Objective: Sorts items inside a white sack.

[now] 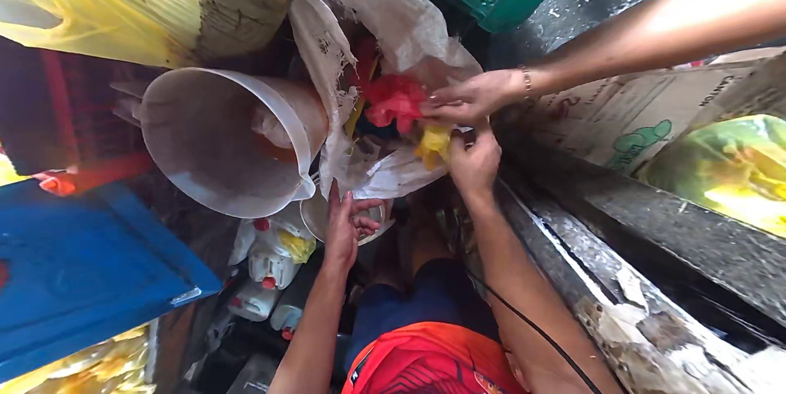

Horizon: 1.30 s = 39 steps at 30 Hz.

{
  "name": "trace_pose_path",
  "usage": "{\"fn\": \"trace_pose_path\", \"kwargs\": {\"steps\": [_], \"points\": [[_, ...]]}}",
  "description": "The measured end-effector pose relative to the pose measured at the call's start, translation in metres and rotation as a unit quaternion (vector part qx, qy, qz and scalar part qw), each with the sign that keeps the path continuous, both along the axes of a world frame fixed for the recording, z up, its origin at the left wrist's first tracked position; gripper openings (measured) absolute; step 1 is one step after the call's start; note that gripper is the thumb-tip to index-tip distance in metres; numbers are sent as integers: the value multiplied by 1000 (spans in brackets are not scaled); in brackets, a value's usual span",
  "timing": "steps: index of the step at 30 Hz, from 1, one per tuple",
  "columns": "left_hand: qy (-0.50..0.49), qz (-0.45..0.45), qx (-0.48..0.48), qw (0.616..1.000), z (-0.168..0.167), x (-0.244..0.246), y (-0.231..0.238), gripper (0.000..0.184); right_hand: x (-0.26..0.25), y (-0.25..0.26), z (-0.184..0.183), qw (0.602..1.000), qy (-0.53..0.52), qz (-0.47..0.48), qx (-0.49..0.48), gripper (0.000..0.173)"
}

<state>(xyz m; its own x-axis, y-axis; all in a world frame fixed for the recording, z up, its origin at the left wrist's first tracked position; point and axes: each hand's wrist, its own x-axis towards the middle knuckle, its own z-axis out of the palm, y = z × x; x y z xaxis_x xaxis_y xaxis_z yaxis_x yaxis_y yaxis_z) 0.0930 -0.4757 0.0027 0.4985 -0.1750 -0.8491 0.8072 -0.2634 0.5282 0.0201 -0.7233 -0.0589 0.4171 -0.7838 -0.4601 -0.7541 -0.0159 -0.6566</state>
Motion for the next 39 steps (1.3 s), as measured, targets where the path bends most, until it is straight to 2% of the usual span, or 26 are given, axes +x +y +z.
{"fn": "trace_pose_path", "kwargs": {"steps": [3, 9, 12, 16, 21, 24, 27, 29, 32, 34, 35, 36, 39], "points": [[-5, 0, 7, 1000, -1, 0, 0, 59, 0, -4, 8, 994, 20, 98, -41, 26], [-12, 11, 26, 1000, -3, -2, 2, 59, 5, 3, 14, 980, 28, 164, -112, 25], [-21, 8, 30, 999, -1, -2, 2, 60, 8, 12, 10, 978, 17, 177, -107, 24], [-22, 2, 44, 999, 1, -1, 1, 57, 11, 16, 4, 971, 55, 221, -72, 26], [-22, 5, 48, 999, -2, -2, 1, 57, 17, 20, 27, 939, 116, 323, 11, 25], [-26, 8, 40, 999, -3, -3, 3, 57, 25, 29, 35, 935, 72, 346, -34, 25], [-30, 4, 41, 999, -3, -3, 2, 59, 43, 34, 22, 925, 0, 366, -99, 26], [-37, -43, 62, 996, -3, -3, 4, 61, 61, 36, 1, 900, -44, 408, -145, 29], [-47, -211, 140, 966, -10, -2, 15, 64, 90, 34, -31, 858, -49, 486, -159, 46], [-57, -323, 200, 923, -13, -4, 25, 61, 99, 35, -44, 840, 33, 534, -90, 53], [-67, -356, 218, 906, -12, -4, 28, 59, 99, 36, -47, 827, 83, 554, -44, 51], [-81, -373, 229, 895, -12, -5, 30, 58, 97, 35, -46, 810, 126, 573, -5, 44], [-104, -380, 236, 888, -9, -4, 33, 55, 92, 36, -36, 747, 245, 607, 115, 48]]}}
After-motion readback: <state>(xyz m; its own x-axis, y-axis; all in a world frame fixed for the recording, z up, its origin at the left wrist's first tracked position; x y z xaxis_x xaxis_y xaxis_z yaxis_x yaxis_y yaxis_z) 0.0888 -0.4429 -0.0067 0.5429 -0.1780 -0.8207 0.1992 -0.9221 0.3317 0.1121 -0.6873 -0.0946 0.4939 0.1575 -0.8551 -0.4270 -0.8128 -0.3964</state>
